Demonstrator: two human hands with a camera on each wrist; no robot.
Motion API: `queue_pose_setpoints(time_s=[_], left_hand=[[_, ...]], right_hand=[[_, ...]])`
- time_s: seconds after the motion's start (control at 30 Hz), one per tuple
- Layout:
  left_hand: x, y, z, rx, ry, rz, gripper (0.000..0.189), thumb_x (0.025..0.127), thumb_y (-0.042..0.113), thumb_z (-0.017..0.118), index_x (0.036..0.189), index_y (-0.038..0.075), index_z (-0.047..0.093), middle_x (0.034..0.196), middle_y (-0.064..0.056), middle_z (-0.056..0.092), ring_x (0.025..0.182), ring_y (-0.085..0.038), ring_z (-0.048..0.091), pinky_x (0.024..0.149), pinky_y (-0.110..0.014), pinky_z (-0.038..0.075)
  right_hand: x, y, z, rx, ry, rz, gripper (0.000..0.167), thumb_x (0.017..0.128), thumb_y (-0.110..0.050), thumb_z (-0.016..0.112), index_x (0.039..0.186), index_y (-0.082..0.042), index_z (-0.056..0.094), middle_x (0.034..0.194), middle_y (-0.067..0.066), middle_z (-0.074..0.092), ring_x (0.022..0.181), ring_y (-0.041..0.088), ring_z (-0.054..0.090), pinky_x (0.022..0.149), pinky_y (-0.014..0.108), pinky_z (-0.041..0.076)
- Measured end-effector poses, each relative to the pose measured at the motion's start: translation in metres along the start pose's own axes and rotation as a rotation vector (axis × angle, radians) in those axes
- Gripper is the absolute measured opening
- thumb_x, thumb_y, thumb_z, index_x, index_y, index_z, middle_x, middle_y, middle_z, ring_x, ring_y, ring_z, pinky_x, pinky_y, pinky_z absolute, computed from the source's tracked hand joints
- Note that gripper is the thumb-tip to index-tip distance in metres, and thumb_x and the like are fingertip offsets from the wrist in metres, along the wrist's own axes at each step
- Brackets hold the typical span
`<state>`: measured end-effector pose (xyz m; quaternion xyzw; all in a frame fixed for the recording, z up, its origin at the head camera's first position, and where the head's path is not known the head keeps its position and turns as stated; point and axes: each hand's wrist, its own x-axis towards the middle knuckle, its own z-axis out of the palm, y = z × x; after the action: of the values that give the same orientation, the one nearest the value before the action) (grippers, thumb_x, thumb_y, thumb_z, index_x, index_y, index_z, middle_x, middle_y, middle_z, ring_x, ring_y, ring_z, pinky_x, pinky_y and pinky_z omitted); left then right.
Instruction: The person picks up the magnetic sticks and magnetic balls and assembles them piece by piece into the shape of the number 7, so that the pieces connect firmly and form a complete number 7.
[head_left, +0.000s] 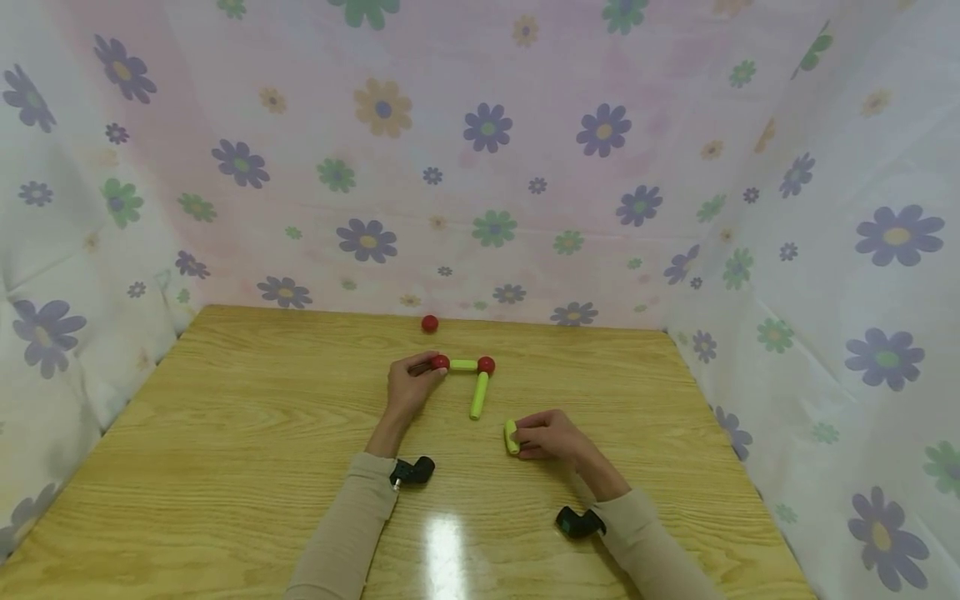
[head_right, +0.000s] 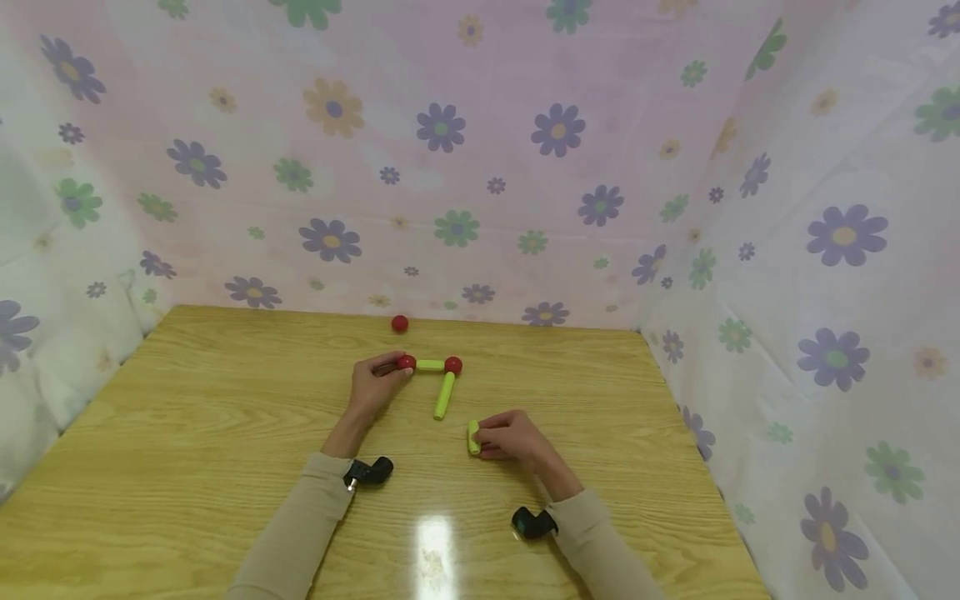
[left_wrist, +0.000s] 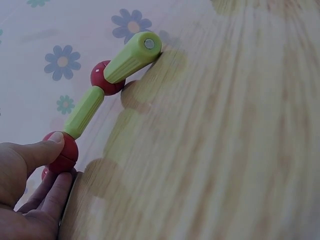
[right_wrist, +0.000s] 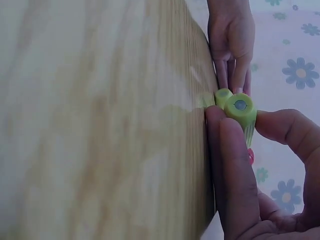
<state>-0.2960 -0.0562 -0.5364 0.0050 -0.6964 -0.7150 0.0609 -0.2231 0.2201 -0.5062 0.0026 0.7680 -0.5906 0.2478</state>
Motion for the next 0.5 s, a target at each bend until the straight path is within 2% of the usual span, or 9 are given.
queue_pose_setpoints(time_s=[0.3, 0.5], left_hand=[[0.000, -0.001, 0.001, -0.004, 0.006, -0.001, 0.035, 0.087, 0.000, 0.079, 0.121, 0.000, 0.073, 0.124, -0.023, 0.069, 0.116, -0.034, 0.067, 0.086, -0.023, 0.056], [0.001, -0.002, 0.001, -0.013, 0.009, -0.006, 0.033, 0.087, 0.000, 0.079, 0.120, 0.000, 0.074, 0.124, -0.021, 0.070, 0.115, -0.032, 0.067, 0.083, -0.018, 0.055]], right_hand=[[0.002, -0.003, 0.019, 0.041, -0.034, -0.005, 0.043, 0.096, -0.010, 0.069, 0.127, 0.017, 0.061, 0.107, 0.016, 0.072, 0.088, 0.014, 0.072, 0.082, 0.030, 0.061], [0.006, -0.002, 0.028, 0.057, -0.034, -0.014, 0.040, 0.095, -0.011, 0.071, 0.124, 0.016, 0.063, 0.105, 0.014, 0.073, 0.087, 0.014, 0.072, 0.082, 0.030, 0.061]])
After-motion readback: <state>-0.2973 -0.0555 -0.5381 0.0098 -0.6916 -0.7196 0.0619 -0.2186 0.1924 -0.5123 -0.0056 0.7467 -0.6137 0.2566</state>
